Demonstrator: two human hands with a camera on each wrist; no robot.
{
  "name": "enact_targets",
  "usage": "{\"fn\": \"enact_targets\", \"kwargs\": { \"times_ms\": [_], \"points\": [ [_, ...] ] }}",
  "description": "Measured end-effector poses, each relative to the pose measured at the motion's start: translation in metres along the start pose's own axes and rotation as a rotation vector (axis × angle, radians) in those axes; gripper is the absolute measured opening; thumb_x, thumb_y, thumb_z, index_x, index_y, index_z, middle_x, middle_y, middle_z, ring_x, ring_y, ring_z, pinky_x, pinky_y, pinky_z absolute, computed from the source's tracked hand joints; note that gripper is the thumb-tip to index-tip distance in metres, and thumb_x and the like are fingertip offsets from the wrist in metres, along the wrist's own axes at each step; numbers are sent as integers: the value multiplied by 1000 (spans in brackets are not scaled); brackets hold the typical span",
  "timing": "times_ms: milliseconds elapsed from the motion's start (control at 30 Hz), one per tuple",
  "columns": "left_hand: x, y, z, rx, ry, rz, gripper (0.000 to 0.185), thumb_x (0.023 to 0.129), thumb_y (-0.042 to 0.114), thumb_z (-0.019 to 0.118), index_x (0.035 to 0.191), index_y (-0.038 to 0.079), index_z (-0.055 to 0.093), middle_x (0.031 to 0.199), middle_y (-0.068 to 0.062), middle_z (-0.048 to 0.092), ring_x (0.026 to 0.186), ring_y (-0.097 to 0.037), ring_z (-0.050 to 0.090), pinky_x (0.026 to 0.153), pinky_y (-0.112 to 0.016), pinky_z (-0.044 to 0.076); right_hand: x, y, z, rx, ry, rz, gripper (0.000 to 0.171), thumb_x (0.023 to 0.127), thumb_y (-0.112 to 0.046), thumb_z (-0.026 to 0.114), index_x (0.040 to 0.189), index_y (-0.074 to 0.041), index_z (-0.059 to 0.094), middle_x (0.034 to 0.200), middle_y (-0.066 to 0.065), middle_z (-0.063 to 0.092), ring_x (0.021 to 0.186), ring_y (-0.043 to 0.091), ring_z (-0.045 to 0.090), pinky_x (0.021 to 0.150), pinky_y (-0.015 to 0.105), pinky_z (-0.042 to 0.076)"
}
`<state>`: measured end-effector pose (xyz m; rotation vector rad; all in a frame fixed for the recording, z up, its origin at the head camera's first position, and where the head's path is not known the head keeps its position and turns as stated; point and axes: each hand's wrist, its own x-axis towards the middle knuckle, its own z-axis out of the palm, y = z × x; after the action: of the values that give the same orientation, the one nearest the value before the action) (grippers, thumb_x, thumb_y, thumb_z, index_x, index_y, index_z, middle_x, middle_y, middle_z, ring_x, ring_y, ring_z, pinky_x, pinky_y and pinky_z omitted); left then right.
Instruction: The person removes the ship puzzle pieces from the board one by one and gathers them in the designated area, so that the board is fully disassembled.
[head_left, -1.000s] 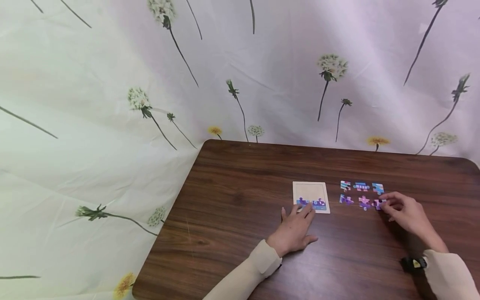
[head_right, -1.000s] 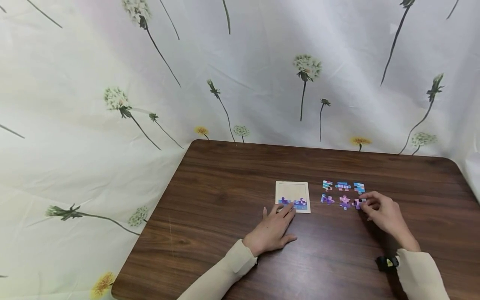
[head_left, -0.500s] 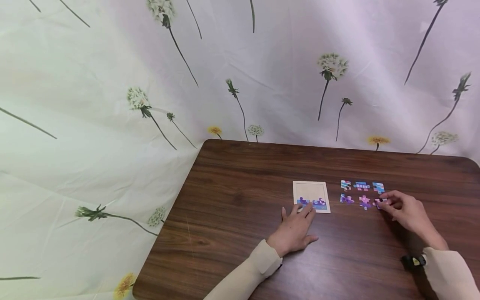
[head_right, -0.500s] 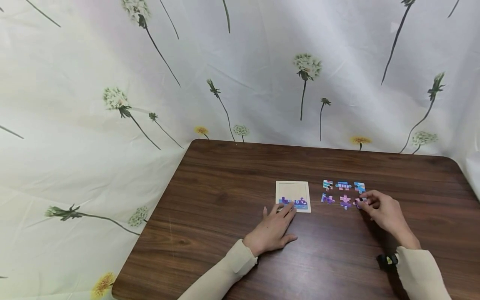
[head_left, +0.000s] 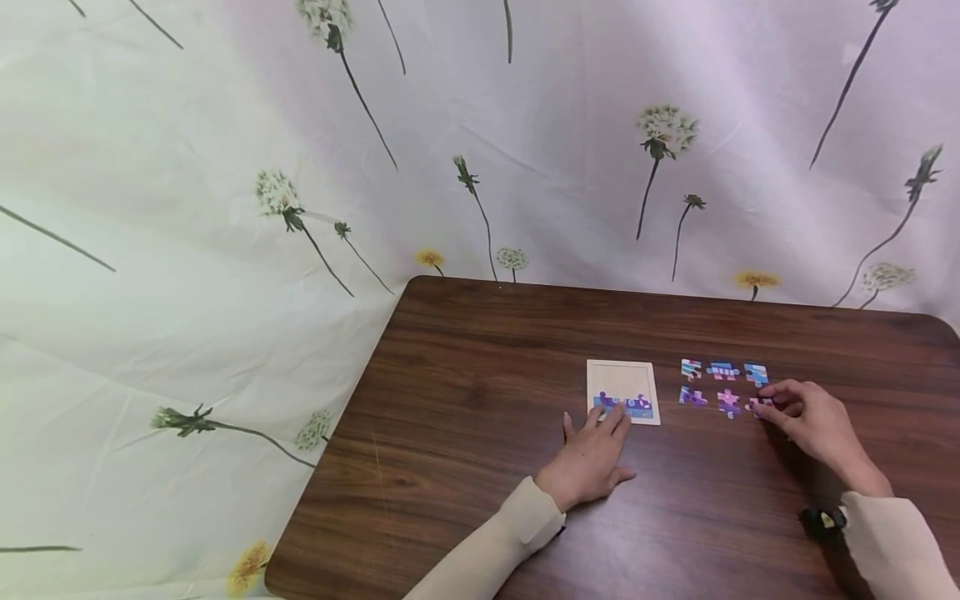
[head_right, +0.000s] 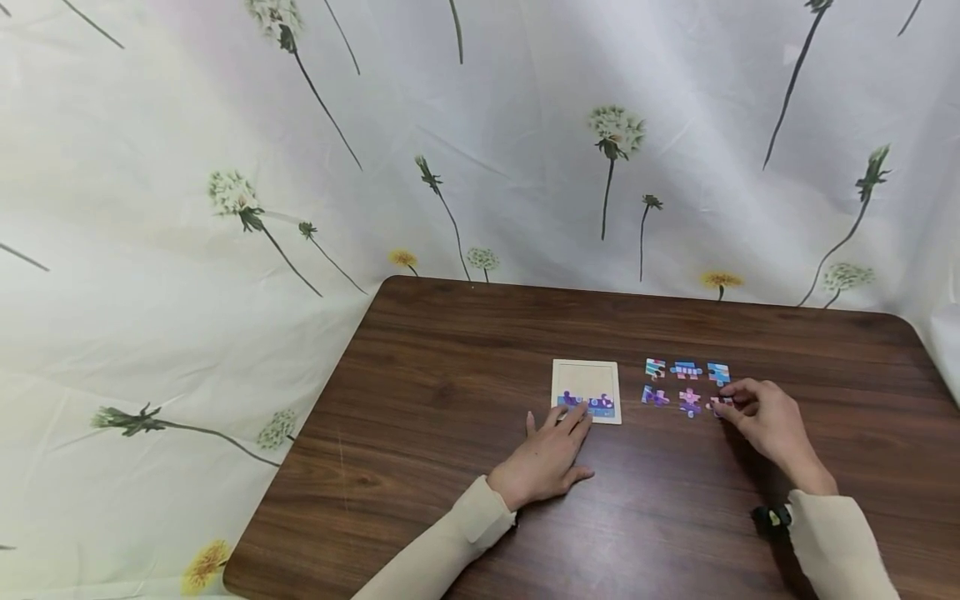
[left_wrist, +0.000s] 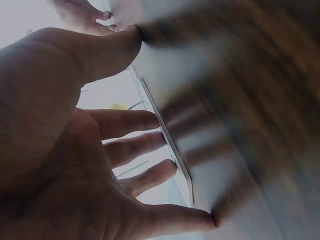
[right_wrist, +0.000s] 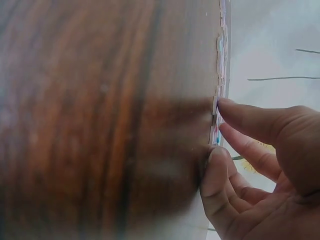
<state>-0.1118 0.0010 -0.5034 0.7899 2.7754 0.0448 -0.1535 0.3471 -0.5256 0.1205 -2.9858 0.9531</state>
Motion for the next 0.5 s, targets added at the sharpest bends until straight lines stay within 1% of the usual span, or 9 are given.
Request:
{"fn": "enact_targets", "kwargs": {
  "times_ms": [67,133,167,300,367,500],
  "points": [
    [0,1,-1,16,0,2,73,101,55,61,161,18,40,172,6,30,154,-22,35,113,-67,43,0,-1,0,9,10,-14,27,93,-18,79,108,3,72,101,25,66,74,12,62,57,22,47],
    [0,3,-2,29,-1,2,73,102,55,60,161,17,40,172,5,30,154,-22,36,115,-65,43,0,-2,1,11,31,-31,27,93,-17,80,108,3,71,101,25,64,74,12,63,56,21,47],
    [0,3,-2,34,-3,2,73,102,55,59,161,17,39,172,5,29,154,-21,36,115,-64,42,1,-3,2,13,43,-40,27,93,-16,80,109,3,71,101,24,63,74,10,62,56,21,47],
    [-2,5,-2,40,-18,-12,73,104,54,56,163,17,36,174,5,26,156,-21,36,119,-60,40,3,-9,5,24,94,-70,24,93,-14,78,109,2,72,101,24,62,71,-8,54,56,21,47],
    [-3,6,-1,41,-31,-27,73,105,55,54,165,18,33,175,6,23,157,-20,35,121,-58,38,4,-14,7,35,108,-87,21,93,-13,78,107,2,72,102,25,63,71,-14,51,55,22,47],
    [-6,8,0,56,-47,-51,73,106,56,49,167,20,27,176,8,17,158,-18,33,125,-53,35,9,-26,11,45,124,-120,17,93,-10,78,105,0,73,102,24,63,70,-11,52,55,22,46]
  ]
}}
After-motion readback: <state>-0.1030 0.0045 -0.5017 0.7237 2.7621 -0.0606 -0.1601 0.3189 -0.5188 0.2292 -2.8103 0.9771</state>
